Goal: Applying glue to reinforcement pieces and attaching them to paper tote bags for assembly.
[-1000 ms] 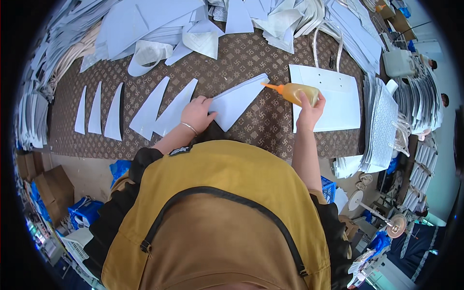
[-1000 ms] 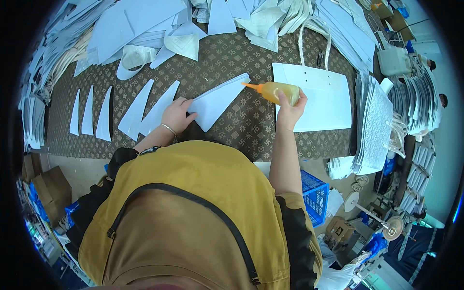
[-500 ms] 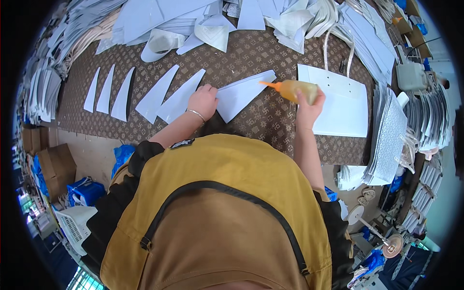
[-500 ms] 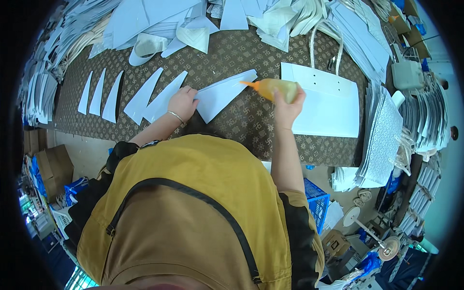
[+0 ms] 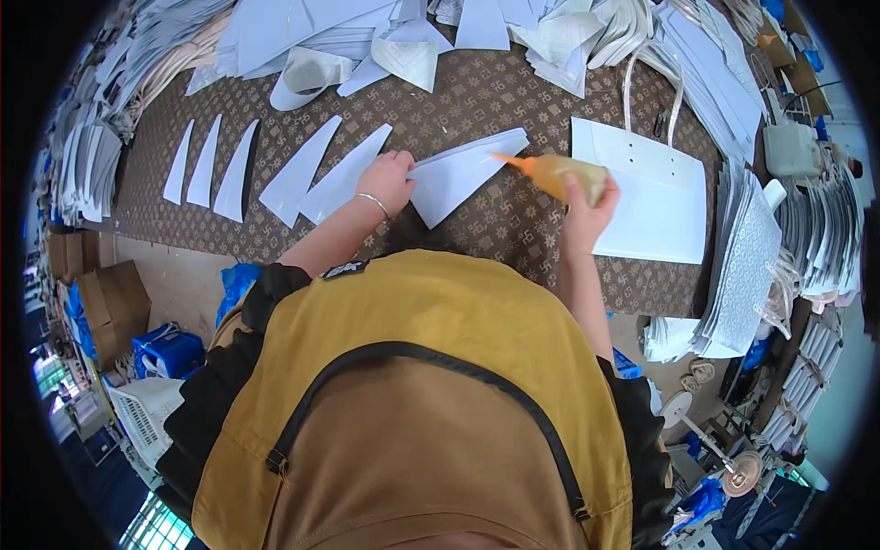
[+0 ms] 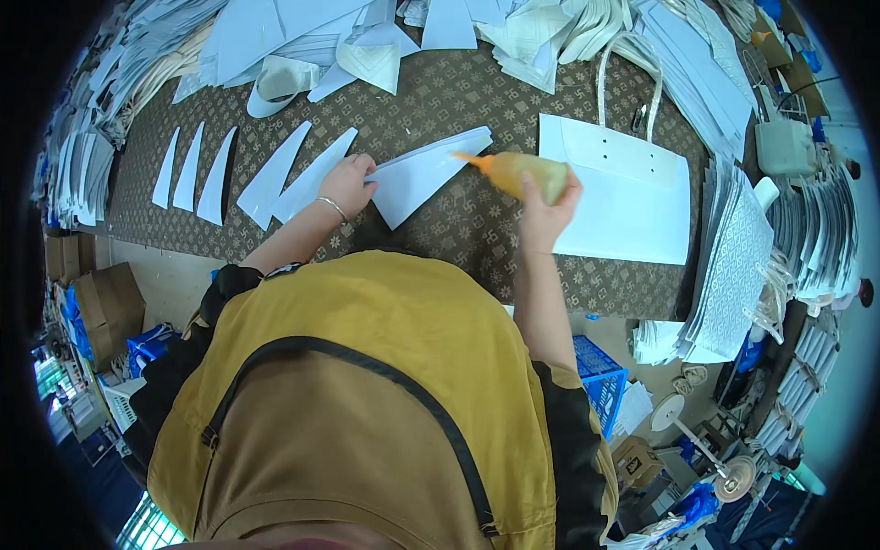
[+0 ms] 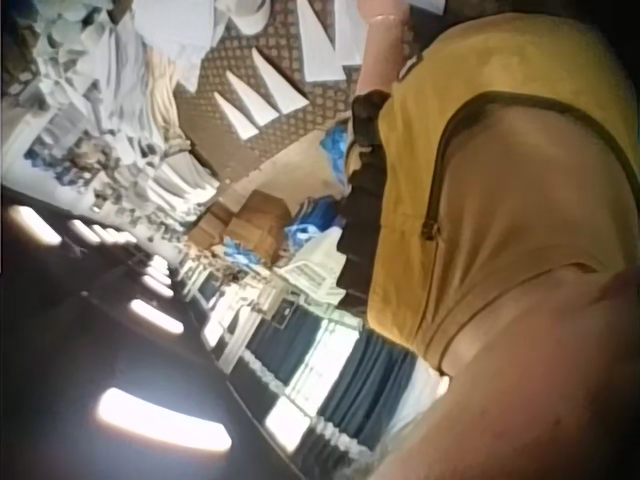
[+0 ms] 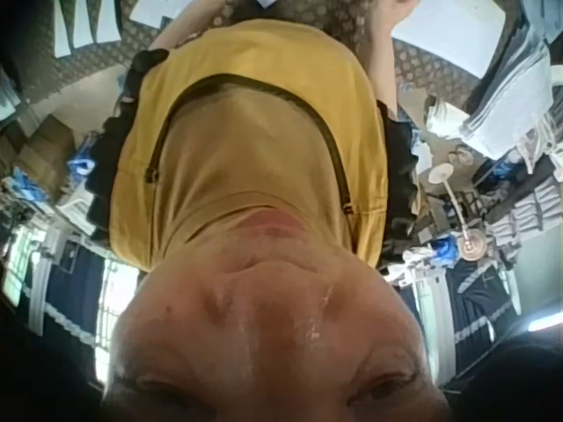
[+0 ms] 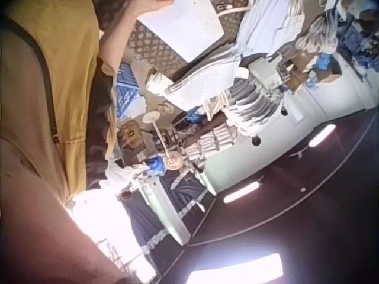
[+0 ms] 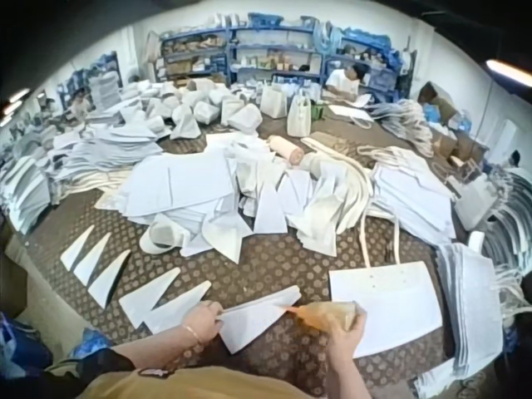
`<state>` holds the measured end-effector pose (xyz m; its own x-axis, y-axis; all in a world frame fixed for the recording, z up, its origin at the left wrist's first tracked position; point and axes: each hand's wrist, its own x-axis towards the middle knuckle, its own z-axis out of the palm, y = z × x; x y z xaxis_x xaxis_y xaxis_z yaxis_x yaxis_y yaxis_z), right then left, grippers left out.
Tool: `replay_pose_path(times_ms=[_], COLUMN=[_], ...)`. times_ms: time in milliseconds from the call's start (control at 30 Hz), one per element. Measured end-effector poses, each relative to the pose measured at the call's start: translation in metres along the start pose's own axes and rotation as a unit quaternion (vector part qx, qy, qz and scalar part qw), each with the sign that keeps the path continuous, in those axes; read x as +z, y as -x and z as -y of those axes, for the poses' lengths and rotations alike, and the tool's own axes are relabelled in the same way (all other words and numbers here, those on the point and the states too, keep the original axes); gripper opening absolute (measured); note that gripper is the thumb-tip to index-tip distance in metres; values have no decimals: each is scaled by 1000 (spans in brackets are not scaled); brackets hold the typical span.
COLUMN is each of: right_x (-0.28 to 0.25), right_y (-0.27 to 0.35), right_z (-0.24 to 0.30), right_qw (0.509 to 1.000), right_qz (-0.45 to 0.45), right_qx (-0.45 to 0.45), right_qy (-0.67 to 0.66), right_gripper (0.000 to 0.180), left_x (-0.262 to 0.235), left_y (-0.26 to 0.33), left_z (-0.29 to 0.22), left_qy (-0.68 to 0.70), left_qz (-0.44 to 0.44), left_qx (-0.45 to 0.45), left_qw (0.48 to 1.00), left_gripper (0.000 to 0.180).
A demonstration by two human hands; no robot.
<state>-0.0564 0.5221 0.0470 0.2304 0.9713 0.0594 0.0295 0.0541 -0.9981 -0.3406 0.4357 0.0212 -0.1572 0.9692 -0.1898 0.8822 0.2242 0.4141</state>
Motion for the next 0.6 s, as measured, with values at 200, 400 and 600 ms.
replay_pose_path(times_ms=[200, 400, 600], right_x=[12, 17, -9], right_y=[30, 49, -6], right_z=[-18, -19, -4], right_qw=[995, 985, 991], right_qz=[89, 159, 38], right_qx=[35, 46, 66], right_qy=[23, -44, -109], right_gripper=[56, 55, 56], left_x=[1, -13, -31], left_y=[-9, -43, -79], left_z=[8, 27, 44], left_qy=[44, 309, 128], left_qz=[24, 37, -170], left_qx=[1, -43, -31], left_qw=[999, 949, 977], left_gripper=[21, 21, 24])
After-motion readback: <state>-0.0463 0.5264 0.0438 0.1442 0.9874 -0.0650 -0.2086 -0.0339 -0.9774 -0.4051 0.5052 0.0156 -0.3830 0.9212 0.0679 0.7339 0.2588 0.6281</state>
